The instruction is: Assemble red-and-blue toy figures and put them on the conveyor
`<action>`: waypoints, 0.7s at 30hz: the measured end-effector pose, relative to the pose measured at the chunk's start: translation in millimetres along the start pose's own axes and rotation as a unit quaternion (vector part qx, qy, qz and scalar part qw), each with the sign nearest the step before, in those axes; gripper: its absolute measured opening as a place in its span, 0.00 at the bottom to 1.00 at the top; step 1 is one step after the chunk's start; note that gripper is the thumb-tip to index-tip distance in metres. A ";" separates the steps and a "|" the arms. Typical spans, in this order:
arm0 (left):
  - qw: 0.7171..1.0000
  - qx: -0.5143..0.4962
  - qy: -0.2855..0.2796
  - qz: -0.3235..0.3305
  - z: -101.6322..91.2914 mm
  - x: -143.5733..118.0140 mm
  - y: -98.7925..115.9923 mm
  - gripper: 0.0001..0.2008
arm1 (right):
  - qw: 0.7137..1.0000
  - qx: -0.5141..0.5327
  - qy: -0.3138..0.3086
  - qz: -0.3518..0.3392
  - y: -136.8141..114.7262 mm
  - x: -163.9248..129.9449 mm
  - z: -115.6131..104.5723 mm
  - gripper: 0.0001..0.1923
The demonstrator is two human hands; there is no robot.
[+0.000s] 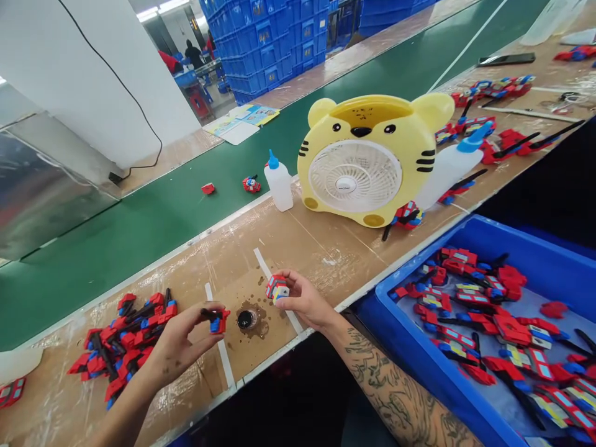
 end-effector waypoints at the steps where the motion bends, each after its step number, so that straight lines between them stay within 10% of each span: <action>1: 0.995 0.072 -0.027 0.063 3.0 1.4 5.4 0.18 | 1.000 -0.009 0.002 0.001 0.0 0.7 0.1 0.29; 5: 0.934 0.263 -0.120 0.209 19.0 5.4 20.8 0.26 | 0.999 -0.032 0.009 0.004 2.4 3.0 -0.7 0.29; 13: 0.898 0.325 -0.176 0.241 32.6 16.5 28.7 0.29 | 0.999 -0.045 0.020 -0.001 3.5 3.9 -3.0 0.31; 21: 0.995 -0.063 0.076 0.024 13.5 12.3 1.3 0.19 | 0.999 -0.025 -0.016 -0.019 -2.3 4.0 20.8 0.32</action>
Point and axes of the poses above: each hand's wrist, its own x-axis towards the middle knuckle, its own z-axis out of the palm, y = z × x, the point moved 4 cm from there along x, towards the middle knuckle, and after that the axes turned 3 degrees about -x, right-handed, at the moved point
